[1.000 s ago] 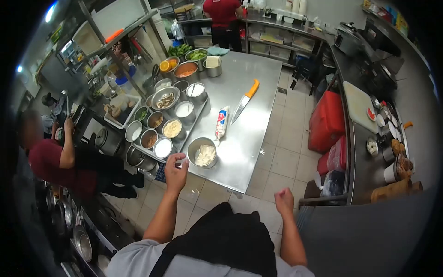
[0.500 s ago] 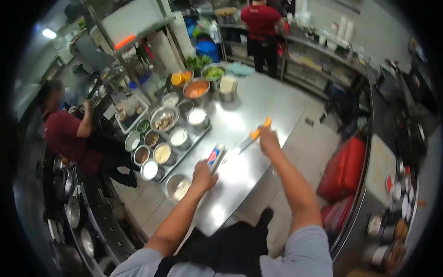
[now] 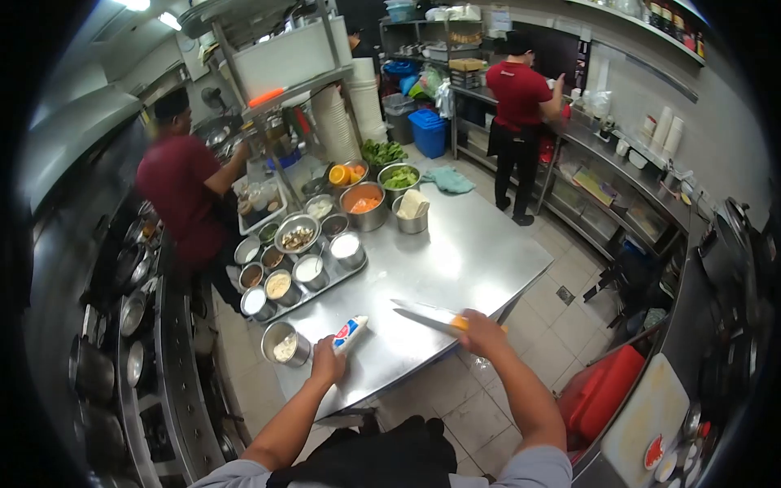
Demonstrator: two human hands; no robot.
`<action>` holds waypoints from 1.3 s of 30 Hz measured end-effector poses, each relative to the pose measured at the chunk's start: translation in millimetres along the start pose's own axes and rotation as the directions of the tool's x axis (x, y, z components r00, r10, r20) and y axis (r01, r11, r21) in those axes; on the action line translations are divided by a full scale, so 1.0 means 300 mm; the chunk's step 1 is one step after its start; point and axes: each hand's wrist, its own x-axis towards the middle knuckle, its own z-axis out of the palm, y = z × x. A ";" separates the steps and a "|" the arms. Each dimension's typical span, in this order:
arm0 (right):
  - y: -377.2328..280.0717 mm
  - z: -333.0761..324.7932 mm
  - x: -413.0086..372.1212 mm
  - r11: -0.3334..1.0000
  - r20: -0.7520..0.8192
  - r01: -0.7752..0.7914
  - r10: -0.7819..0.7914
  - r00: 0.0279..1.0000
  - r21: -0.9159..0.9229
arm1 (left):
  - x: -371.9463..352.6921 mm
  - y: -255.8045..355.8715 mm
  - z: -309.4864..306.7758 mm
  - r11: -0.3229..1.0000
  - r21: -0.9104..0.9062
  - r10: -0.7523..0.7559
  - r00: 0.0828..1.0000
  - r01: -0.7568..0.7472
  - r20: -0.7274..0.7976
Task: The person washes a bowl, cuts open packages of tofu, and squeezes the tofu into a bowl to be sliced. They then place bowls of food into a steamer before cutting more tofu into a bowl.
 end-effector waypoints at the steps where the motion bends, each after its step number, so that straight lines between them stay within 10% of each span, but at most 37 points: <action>1: -0.002 -0.024 -0.067 0.985 0.032 -0.156 0.154 0.988 0.068 | -0.042 -0.009 0.005 0.998 -0.020 0.055 0.998 -0.055 -0.009; 5: -0.058 0.080 -0.319 0.845 -0.060 -0.273 0.336 0.940 0.460 | -0.118 0.001 0.082 0.968 -0.017 0.249 0.968 -0.250 -0.027; 7: -0.239 0.035 -0.320 0.465 0.167 -0.455 0.537 0.827 0.760 | -0.131 0.023 0.105 0.968 -0.074 0.238 0.971 -0.238 -0.014; 10: -0.382 0.098 -0.335 0.480 0.279 -0.511 0.475 0.835 0.713 | -0.138 0.037 0.104 0.940 -0.107 0.314 0.944 -0.323 -0.099; 12: -0.461 0.136 -0.338 0.832 0.010 -0.250 0.283 0.959 0.494 | -0.131 0.071 0.069 0.910 -0.105 0.384 0.911 -0.401 -0.151; 15: -0.523 0.156 -0.338 0.926 0.113 -0.227 0.201 0.973 0.302 | -0.101 0.065 0.079 0.906 -0.123 0.387 0.910 -0.406 -0.151; 39: -0.661 0.114 -0.352 0.993 0.198 -0.103 0.089 0.976 0.060 | -0.052 0.032 0.093 0.898 -0.132 0.400 0.904 -0.420 -0.151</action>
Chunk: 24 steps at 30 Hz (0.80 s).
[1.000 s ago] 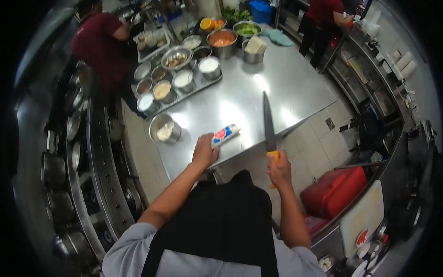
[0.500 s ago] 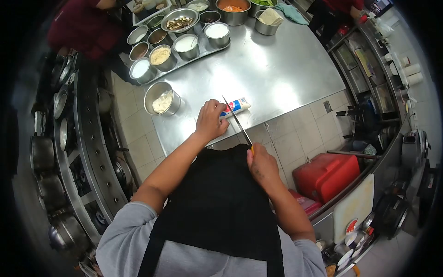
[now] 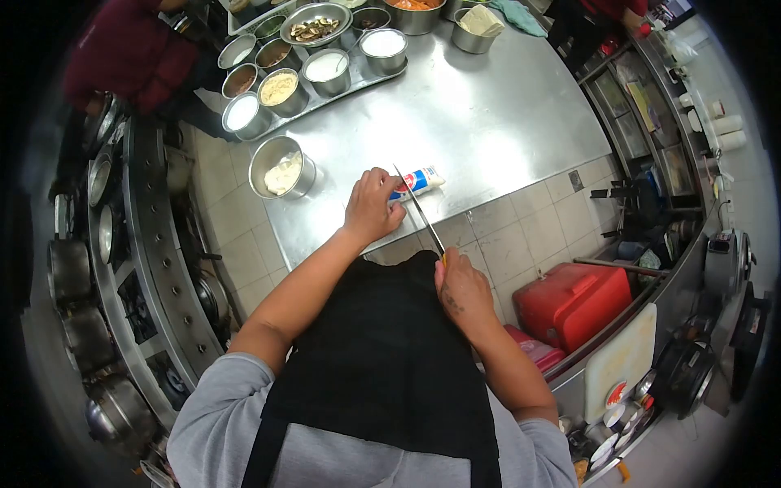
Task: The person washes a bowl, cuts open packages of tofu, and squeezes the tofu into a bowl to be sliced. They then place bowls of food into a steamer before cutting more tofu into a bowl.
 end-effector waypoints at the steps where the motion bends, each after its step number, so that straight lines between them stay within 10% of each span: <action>1: -0.004 -0.005 0.002 1.000 0.003 0.001 -0.001 1.000 -0.003 | 0.000 0.000 -0.001 1.000 -0.003 -0.007 1.000 0.007 0.004; 24: -0.024 0.101 0.223 0.998 0.128 0.053 -0.058 0.990 0.042 | 0.009 -0.028 -0.008 0.995 -0.066 -0.071 0.996 0.075 0.059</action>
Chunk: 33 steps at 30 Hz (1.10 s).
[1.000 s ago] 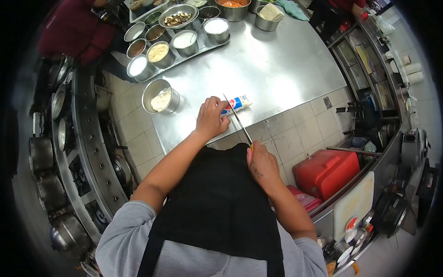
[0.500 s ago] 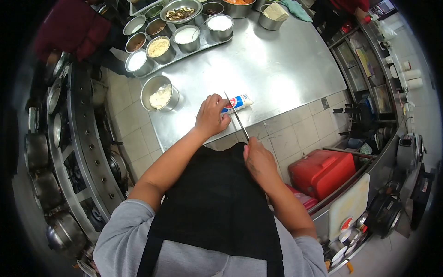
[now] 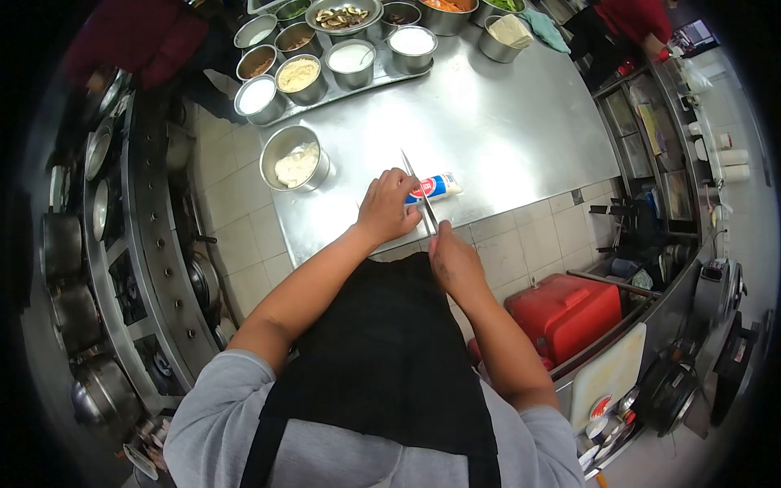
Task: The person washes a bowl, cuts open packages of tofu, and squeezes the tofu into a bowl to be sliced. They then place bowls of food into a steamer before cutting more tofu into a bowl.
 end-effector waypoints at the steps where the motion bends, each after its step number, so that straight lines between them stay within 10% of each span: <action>1: 0.019 0.036 0.021 1.000 0.003 0.002 -0.002 1.000 0.000 | -0.002 0.000 0.001 1.000 0.007 0.011 1.000 -0.011 0.012; 17: 0.070 0.064 0.065 0.997 -0.020 0.045 -0.044 0.999 0.064 | -0.019 0.025 0.035 0.978 0.197 -0.073 0.997 0.068 0.021; 23: 0.074 0.070 0.074 0.996 -0.023 0.068 -0.067 0.998 0.056 | 0.044 0.068 -0.011 0.908 0.339 -0.342 0.901 0.245 0.267; 33: 0.084 0.074 0.069 0.997 -0.005 0.057 -0.056 0.998 0.057 | 0.028 0.056 0.006 0.899 0.327 -0.343 0.932 0.292 0.112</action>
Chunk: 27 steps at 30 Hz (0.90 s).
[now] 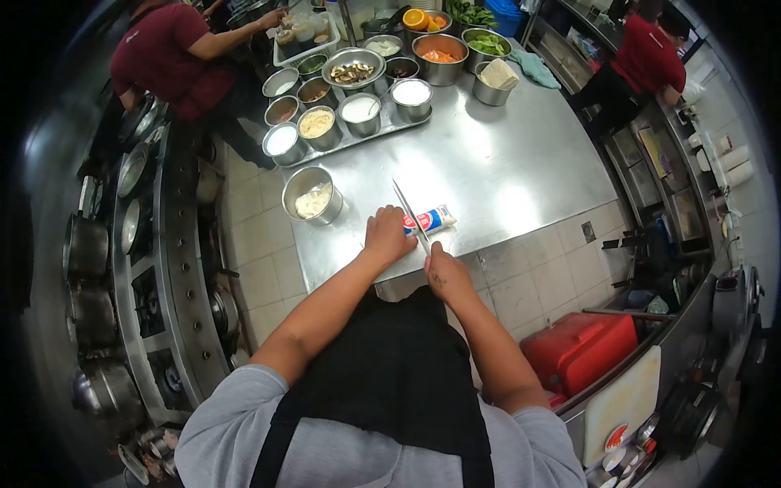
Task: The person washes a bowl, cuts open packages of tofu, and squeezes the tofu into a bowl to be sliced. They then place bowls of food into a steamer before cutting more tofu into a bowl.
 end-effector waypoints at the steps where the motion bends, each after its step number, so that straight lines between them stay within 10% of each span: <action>1: 0.003 0.000 0.002 1.000 -0.008 0.002 -0.002 1.000 -0.002 | 0.012 -0.012 -0.007 1.000 0.000 0.005 1.000 -0.005 -0.006; 14: 0.068 -0.276 0.083 0.985 -0.418 -0.098 0.029 0.908 -0.145 | -0.054 -0.122 -0.070 0.926 -0.365 -0.142 0.984 0.093 -0.110; 19: 0.242 -0.242 0.218 0.963 -0.343 -0.187 0.112 0.933 -0.193 | -0.175 -0.120 -0.151 0.685 -0.708 -0.291 0.955 0.170 -0.052; 24: 0.286 -0.232 0.262 0.924 -0.364 -0.025 -0.126 0.923 -0.382 | -0.294 -0.094 -0.327 0.424 -0.890 -0.448 0.893 0.168 -0.045; 27: 0.130 -0.209 0.223 0.937 -0.610 0.294 -0.347 0.712 -0.190 | -0.330 -0.130 -0.419 0.363 -0.926 -0.553 0.824 0.103 -0.125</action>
